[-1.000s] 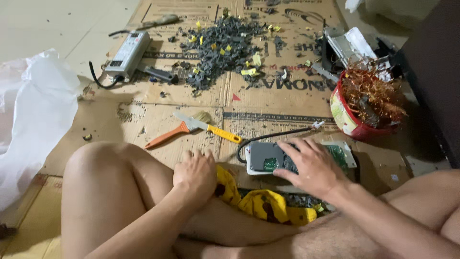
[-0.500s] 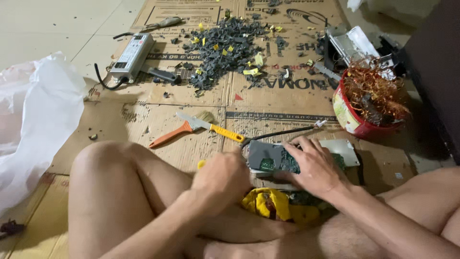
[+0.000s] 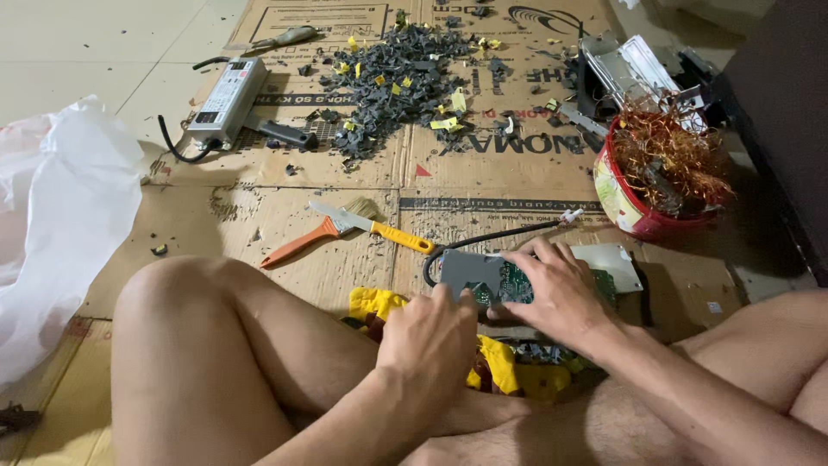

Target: The person sits on the floor and uses a yellow utility knife to scrape the surface of a green circuit board. They hold the board with their left hand and scrape with their right hand, removing material from the board's surface.

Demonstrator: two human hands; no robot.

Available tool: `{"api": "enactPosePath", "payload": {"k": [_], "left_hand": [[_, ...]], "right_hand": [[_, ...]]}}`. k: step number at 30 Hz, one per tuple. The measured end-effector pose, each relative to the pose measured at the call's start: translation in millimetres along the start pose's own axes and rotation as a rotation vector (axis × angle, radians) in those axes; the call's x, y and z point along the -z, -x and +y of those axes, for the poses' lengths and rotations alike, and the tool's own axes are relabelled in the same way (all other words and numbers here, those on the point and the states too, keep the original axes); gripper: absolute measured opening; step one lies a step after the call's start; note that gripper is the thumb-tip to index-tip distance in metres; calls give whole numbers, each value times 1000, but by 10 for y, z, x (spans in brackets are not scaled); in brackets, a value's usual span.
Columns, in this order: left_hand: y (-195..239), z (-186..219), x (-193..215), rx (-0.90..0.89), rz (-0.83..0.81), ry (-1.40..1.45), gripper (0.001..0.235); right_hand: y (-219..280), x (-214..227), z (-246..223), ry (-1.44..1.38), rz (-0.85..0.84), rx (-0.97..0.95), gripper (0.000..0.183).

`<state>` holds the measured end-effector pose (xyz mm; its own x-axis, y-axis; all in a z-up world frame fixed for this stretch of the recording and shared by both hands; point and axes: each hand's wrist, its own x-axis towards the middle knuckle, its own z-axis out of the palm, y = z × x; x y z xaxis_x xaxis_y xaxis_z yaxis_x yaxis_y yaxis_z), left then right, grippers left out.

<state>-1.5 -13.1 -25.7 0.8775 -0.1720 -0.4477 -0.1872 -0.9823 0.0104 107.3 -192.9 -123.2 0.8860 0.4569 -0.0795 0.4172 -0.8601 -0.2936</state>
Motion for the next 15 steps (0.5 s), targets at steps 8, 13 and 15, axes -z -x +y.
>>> {"api": "enactPosePath", "payload": {"k": [8,13,15], "left_hand": [[-21,105,62,63,70,174,16],[-87,250,-155,67,131,85,21],[-97,227,-248,81,184,99,22]], "right_hand": [[-64,-130,128,14,70,92,83],[-42,-79,75,-69,37,83,80],[-33,-36,46,42,70,97,77]]}}
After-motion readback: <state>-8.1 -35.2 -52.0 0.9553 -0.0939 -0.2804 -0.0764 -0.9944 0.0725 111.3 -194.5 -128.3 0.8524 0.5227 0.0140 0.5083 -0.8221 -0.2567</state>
